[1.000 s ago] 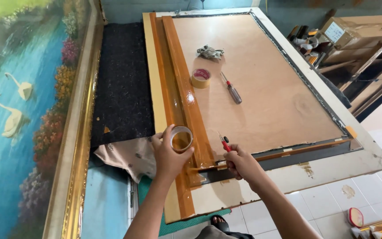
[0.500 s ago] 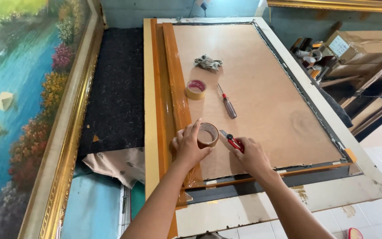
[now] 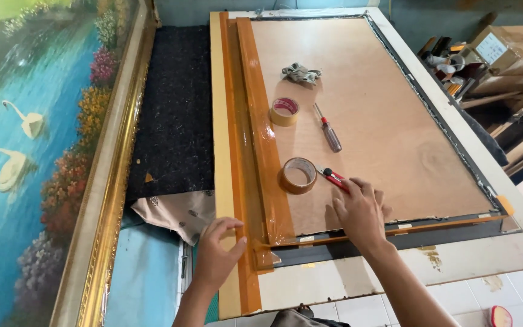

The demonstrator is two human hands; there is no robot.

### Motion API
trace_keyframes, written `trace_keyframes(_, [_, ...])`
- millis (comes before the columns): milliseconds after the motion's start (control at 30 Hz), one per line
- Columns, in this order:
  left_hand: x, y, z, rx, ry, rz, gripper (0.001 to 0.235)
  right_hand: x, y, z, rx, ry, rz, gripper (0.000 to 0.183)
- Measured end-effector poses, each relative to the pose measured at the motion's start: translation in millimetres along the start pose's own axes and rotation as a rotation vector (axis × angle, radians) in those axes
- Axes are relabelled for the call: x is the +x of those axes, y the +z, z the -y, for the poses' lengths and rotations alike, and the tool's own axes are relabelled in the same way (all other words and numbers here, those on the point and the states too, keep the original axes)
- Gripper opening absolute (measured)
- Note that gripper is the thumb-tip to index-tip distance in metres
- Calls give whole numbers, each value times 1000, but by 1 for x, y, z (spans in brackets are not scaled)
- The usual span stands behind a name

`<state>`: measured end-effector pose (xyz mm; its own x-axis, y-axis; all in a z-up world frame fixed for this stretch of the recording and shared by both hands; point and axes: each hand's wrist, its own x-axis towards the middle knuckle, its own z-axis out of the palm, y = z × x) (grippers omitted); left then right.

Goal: Applying brown adhesive tape to the edges of a picture frame to secure the backing.

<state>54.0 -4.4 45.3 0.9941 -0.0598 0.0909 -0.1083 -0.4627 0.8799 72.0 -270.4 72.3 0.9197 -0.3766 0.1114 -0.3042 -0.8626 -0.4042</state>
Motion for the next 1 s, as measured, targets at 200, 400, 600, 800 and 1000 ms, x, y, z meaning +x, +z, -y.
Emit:
trace_keyframes(200, [-17, 16, 34, 293, 149, 60, 33, -52, 13, -16, 12, -56, -124, 29])
trace_keyframes(400, [-9, 23, 37, 328, 225, 61, 25, -93, 21, -25, 50, 76, -84, 12])
trace_keyframes(600, [-6, 23, 38, 279, 245, 59, 16, -116, 28, -29, 80, 190, 136, 16])
trace_keyframes(800, [-5, 28, 40, 270, 263, 6, 6, -122, 30, -25, 88, 164, 192, 17])
trace_keyframes(1000, [-3, 32, 40, 300, 259, -22, 7, -121, 21, -14, 89, 161, 252, 17])
